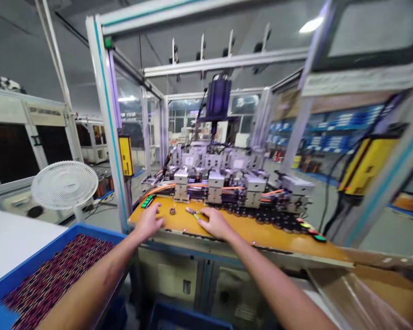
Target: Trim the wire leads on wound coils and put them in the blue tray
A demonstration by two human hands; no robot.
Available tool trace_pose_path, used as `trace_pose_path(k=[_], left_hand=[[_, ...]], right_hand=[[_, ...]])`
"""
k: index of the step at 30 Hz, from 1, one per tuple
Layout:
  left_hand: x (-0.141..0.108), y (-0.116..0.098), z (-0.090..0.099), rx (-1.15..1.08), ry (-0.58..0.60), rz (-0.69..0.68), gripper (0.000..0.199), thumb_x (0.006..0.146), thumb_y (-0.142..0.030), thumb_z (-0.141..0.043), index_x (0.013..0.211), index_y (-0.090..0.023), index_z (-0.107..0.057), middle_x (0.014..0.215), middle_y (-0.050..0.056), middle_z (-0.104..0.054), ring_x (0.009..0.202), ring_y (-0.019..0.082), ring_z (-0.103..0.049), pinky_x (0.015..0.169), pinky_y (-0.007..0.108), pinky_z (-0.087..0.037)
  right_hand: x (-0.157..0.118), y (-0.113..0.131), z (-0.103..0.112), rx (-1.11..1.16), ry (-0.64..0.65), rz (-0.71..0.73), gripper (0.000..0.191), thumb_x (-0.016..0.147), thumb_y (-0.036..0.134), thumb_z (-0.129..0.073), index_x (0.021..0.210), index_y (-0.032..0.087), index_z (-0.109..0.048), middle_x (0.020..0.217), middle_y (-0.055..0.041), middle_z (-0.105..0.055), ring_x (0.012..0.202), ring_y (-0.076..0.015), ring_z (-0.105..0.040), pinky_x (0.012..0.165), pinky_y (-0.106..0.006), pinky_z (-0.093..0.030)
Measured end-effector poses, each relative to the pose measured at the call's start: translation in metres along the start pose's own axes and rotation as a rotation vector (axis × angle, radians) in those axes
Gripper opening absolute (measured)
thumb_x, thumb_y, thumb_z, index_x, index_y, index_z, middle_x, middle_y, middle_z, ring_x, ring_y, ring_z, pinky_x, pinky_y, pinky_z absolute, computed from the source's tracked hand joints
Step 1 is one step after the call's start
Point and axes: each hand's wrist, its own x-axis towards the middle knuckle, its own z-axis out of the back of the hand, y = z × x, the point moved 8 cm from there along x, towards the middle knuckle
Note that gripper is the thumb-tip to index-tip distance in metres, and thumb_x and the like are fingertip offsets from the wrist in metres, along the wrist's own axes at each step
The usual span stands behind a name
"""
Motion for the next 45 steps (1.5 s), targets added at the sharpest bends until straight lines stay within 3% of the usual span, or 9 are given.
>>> trace_pose_path(k=[5, 11, 15, 21, 26, 28, 34, 41, 45], left_hand=[[0.030, -0.025, -0.043, -0.133, -0.021, 0.062, 0.027, 0.092, -0.032, -0.063, 0.113, -0.015, -0.062, 0.095, 0.004, -0.067, 0.082, 0.018, -0.066, 0.080, 0.039, -0.056], [0.018, -0.023, -0.028, -0.415, -0.089, 0.105, 0.045, 0.075, -0.028, -0.074, 0.114, -0.014, -0.057, 0.081, 0.000, -0.064, 0.066, 0.017, -0.063, 0.078, 0.042, -0.055], [-0.031, -0.024, -0.018, -0.710, -0.114, 0.130, 0.071, 0.061, -0.039, -0.075, 0.122, -0.015, -0.047, 0.096, 0.007, -0.069, 0.076, 0.021, -0.071, 0.081, 0.042, -0.058], [-0.130, -0.050, 0.004, -0.911, -0.145, 0.102, 0.064, 0.066, -0.032, -0.080, 0.121, -0.019, -0.051, 0.105, 0.009, -0.072, 0.098, 0.021, -0.072, 0.088, 0.034, -0.059], [-0.194, -0.083, 0.049, -0.669, -0.297, -0.365, 0.058, 0.080, -0.002, -0.069, 0.129, -0.030, -0.056, 0.108, 0.003, -0.073, 0.097, 0.013, -0.072, 0.083, 0.019, -0.059], [-0.209, -0.088, 0.054, -0.605, -0.302, -0.478, 0.066, 0.079, 0.003, -0.067, 0.135, -0.030, -0.053, 0.111, 0.003, -0.072, 0.099, 0.012, -0.071, 0.086, 0.019, -0.058], [-0.220, -0.093, 0.047, -0.642, -0.259, -0.488, 0.074, 0.076, 0.007, -0.067, 0.139, -0.027, -0.049, 0.110, 0.003, -0.070, 0.098, 0.012, -0.069, 0.089, 0.019, -0.058], [-0.216, -0.082, 0.037, -0.874, -0.176, -0.200, 0.068, 0.071, 0.003, -0.075, 0.128, -0.032, -0.057, 0.100, -0.001, -0.073, 0.086, 0.009, -0.071, 0.080, 0.016, -0.059], [-0.221, -0.084, 0.034, -0.904, -0.163, -0.231, 0.070, 0.073, 0.005, -0.073, 0.129, -0.033, -0.057, 0.104, -0.001, -0.074, 0.091, 0.011, -0.072, 0.083, 0.017, -0.060]], right_hand=[[0.002, 0.000, 0.005, -0.024, -0.042, -0.015, 0.025, 0.096, 0.037, -0.061, 0.101, 0.013, -0.065, 0.102, -0.0052, -0.067, 0.095, -0.0188, -0.065, 0.086, -0.039, -0.056], [0.007, -0.007, 0.001, 0.044, -0.066, -0.031, 0.027, 0.094, 0.039, -0.063, 0.104, 0.014, -0.065, 0.105, -0.0059, -0.067, 0.098, -0.0199, -0.064, 0.089, -0.041, -0.054], [0.007, -0.011, -0.003, 0.102, -0.066, -0.022, 0.028, 0.095, 0.041, -0.063, 0.103, 0.014, -0.065, 0.104, -0.0061, -0.067, 0.098, -0.0199, -0.064, 0.090, -0.042, -0.053], [-0.003, -0.001, 0.018, 0.211, -0.200, 0.034, 0.028, 0.093, 0.037, -0.064, 0.107, 0.012, -0.065, 0.111, -0.0106, -0.068, 0.105, -0.0228, -0.064, 0.096, -0.045, -0.051], [-0.078, 0.071, 0.085, 0.335, -0.392, 0.222, 0.034, 0.098, 0.033, -0.053, 0.124, 0.013, -0.060, 0.118, -0.0146, -0.068, 0.105, -0.0228, -0.066, 0.095, -0.040, -0.053], [-0.124, 0.123, 0.111, 0.310, -0.424, 0.525, 0.030, 0.097, 0.024, -0.056, 0.125, 0.015, -0.060, 0.120, -0.0124, -0.070, 0.106, -0.0208, -0.067, 0.095, -0.034, -0.053], [-0.182, 0.178, 0.093, 0.144, -0.217, 0.676, 0.028, 0.091, 0.002, -0.040, 0.098, 0.010, -0.067, 0.074, -0.0075, -0.069, 0.063, -0.0191, -0.062, 0.057, -0.032, -0.048], [-0.189, 0.163, 0.063, 0.488, 0.275, 0.550, 0.030, 0.097, 0.008, -0.042, 0.084, 0.017, -0.067, 0.062, -0.0007, -0.060, 0.058, -0.0137, -0.054, 0.063, -0.026, -0.044], [-0.176, 0.148, 0.054, 0.825, 0.374, 0.294, 0.013, 0.087, 0.028, -0.072, 0.096, 0.019, -0.069, 0.092, -0.0045, -0.069, 0.085, -0.0163, -0.063, 0.079, -0.026, -0.048]])
